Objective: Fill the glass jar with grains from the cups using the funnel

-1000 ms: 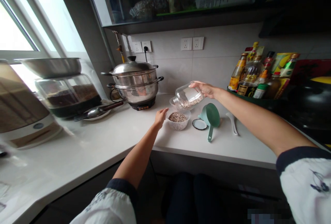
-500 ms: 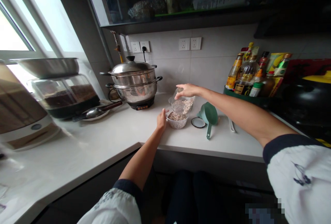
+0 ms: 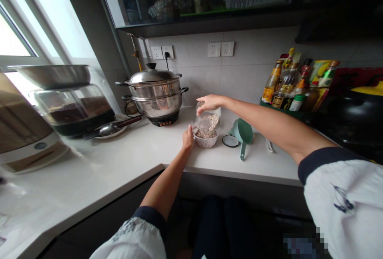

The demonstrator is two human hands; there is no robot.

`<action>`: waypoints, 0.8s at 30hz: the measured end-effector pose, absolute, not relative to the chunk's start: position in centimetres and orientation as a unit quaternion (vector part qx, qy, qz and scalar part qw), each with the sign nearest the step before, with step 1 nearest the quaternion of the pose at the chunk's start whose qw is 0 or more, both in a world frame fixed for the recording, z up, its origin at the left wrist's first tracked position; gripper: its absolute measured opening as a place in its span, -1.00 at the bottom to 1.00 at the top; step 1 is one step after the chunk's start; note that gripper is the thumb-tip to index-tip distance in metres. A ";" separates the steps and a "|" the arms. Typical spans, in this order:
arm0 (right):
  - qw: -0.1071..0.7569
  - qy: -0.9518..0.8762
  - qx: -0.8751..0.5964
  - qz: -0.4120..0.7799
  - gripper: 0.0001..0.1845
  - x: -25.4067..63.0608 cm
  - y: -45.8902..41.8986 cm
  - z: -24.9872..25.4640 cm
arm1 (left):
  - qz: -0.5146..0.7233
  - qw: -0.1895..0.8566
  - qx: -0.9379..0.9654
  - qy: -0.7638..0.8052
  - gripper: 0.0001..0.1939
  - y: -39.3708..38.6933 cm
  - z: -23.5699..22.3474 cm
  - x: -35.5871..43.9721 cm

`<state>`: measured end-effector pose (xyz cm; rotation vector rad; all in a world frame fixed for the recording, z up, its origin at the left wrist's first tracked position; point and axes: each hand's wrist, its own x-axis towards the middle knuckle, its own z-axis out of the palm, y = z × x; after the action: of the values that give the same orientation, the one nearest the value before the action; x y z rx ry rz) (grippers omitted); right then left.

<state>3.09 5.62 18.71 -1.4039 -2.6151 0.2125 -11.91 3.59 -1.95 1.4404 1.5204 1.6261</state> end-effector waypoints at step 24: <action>0.028 -0.883 -0.465 0.053 0.02 3.4 5.8 19.6 | 0.565 0.224 0.669 0.429 0.04 3.8 2.2 -13.4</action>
<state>3.35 5.78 19.59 -1.4345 -2.7260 0.1644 -13.41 3.82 2.19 1.8459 1.1840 1.5590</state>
